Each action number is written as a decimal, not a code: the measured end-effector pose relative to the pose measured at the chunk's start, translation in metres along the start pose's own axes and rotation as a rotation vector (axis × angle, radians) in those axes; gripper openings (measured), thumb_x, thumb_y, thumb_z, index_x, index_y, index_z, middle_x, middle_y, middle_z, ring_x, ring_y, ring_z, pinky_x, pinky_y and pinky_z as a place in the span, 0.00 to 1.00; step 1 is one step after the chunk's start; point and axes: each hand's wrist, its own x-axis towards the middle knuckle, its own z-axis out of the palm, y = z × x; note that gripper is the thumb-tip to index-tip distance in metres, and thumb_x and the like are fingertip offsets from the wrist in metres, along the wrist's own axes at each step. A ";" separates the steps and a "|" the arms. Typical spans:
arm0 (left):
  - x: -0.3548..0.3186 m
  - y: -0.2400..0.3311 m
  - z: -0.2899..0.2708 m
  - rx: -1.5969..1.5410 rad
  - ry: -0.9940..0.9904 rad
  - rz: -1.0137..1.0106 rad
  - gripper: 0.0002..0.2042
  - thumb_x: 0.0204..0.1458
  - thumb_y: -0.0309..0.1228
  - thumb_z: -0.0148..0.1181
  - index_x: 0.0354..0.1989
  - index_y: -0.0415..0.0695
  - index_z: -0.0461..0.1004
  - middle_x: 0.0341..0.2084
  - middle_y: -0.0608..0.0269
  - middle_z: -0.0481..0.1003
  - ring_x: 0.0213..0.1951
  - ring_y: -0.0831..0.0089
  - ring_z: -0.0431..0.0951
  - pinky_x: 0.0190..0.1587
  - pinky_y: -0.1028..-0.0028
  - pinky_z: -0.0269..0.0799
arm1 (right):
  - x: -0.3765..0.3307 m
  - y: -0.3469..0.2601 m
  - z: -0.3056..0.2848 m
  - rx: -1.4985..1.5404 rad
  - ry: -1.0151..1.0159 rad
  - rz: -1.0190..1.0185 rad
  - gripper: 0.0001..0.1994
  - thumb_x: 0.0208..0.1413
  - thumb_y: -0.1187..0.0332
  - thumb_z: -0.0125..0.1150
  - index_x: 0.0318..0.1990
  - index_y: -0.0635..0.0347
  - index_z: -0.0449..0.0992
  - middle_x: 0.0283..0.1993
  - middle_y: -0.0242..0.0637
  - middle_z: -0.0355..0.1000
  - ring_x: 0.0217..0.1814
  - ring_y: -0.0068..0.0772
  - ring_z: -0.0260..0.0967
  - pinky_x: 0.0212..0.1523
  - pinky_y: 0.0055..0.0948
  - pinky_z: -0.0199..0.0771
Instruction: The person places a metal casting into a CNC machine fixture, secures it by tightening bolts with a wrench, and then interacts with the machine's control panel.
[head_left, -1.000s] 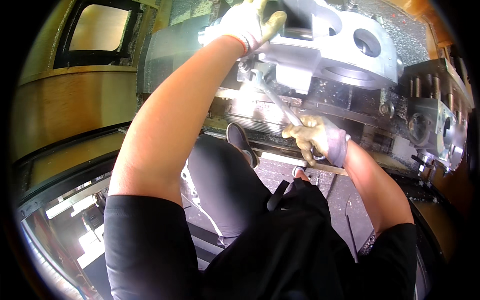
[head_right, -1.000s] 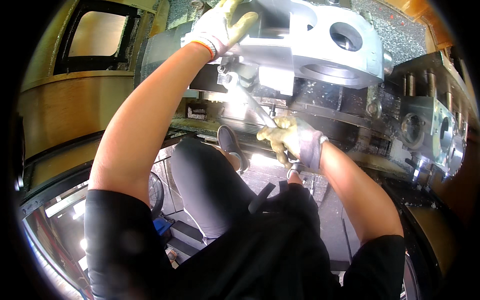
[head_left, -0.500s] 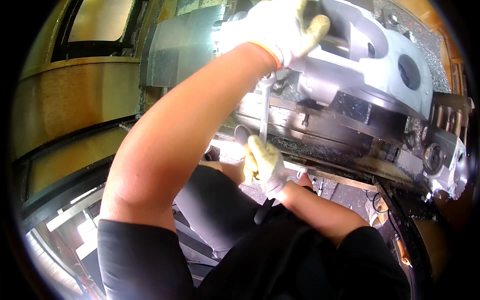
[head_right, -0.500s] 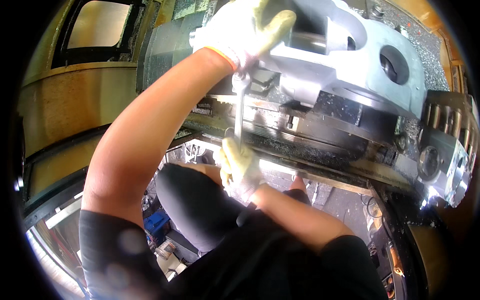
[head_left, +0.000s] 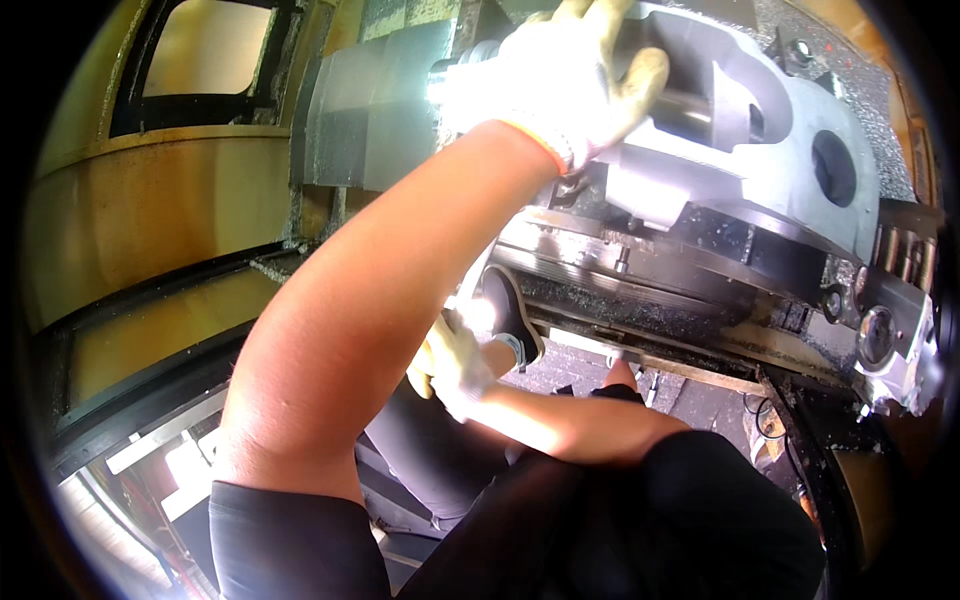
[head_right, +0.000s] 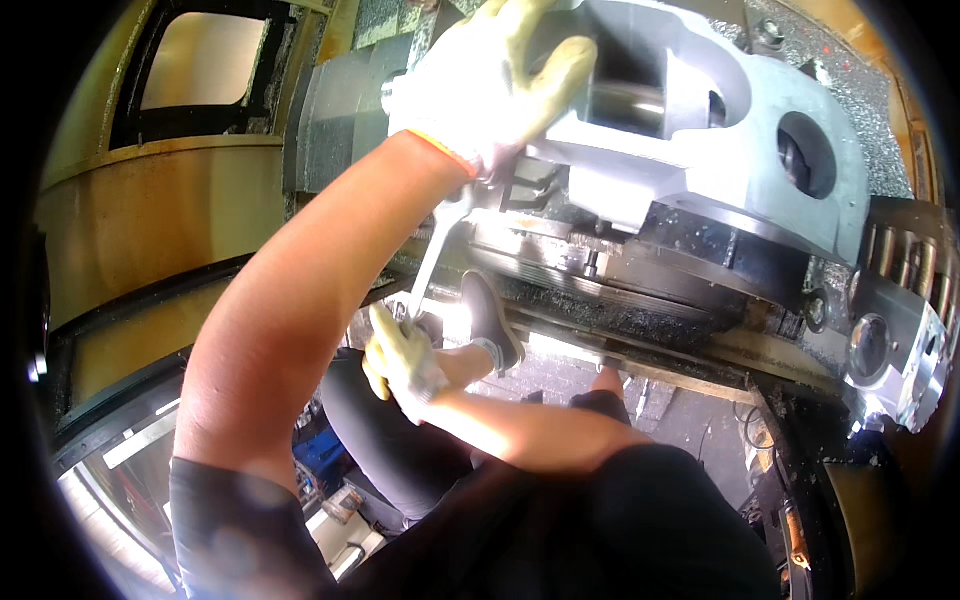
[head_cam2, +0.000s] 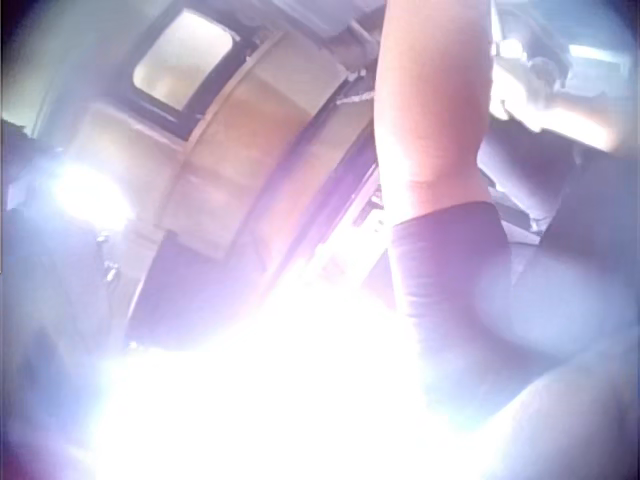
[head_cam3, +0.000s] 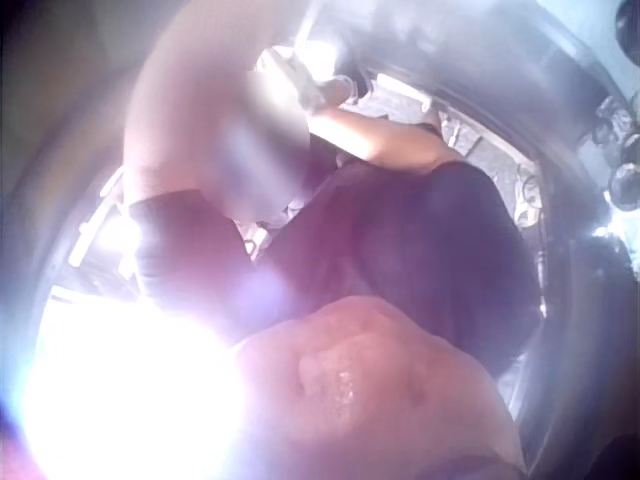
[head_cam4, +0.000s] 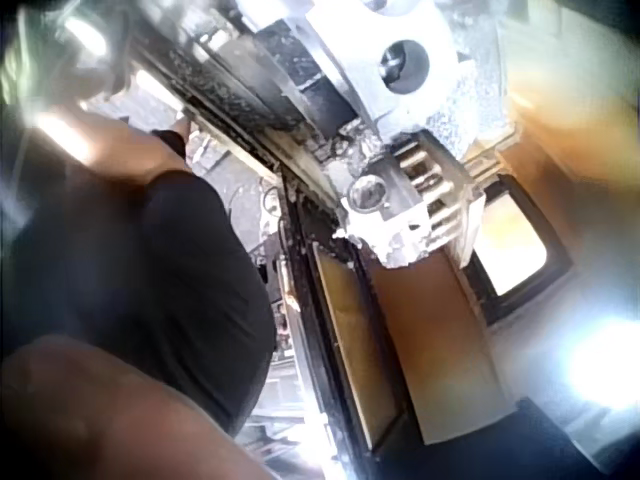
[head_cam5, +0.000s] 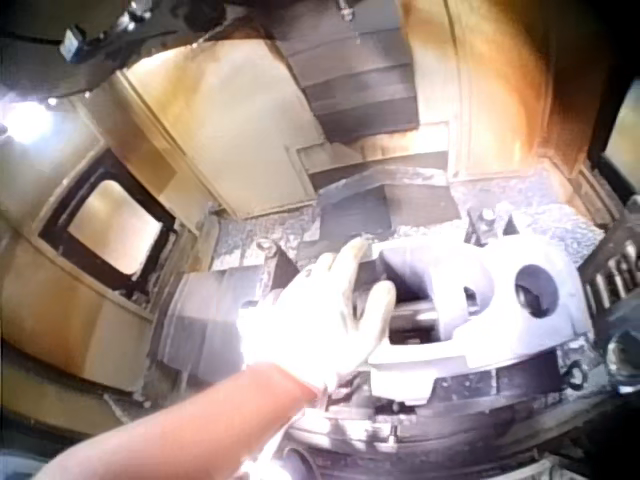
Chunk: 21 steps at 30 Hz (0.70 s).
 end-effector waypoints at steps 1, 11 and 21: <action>-0.001 -0.005 0.003 0.015 0.026 -0.009 0.31 0.64 0.53 0.54 0.70 0.46 0.68 0.56 0.44 0.78 0.58 0.46 0.80 0.62 0.52 0.74 | -0.028 -0.010 -0.009 -0.025 -0.090 0.119 0.28 0.74 0.43 0.50 0.24 0.51 0.66 0.16 0.32 0.60 0.12 0.33 0.62 0.13 0.33 0.60; 0.003 0.004 0.007 -0.003 0.092 0.049 0.31 0.63 0.52 0.56 0.68 0.44 0.71 0.57 0.45 0.79 0.57 0.47 0.80 0.61 0.57 0.76 | -0.123 -0.160 -0.071 -0.169 -0.020 0.392 0.30 0.76 0.40 0.44 0.23 0.47 0.61 0.16 0.26 0.53 0.14 0.27 0.55 0.12 0.29 0.55; 0.004 0.003 0.001 -0.033 0.075 0.066 0.29 0.64 0.48 0.56 0.67 0.40 0.71 0.52 0.43 0.80 0.53 0.44 0.81 0.58 0.54 0.77 | -0.116 -0.154 -0.048 -0.311 0.206 0.305 0.31 0.75 0.42 0.48 0.19 0.48 0.57 0.16 0.27 0.52 0.14 0.26 0.54 0.14 0.29 0.57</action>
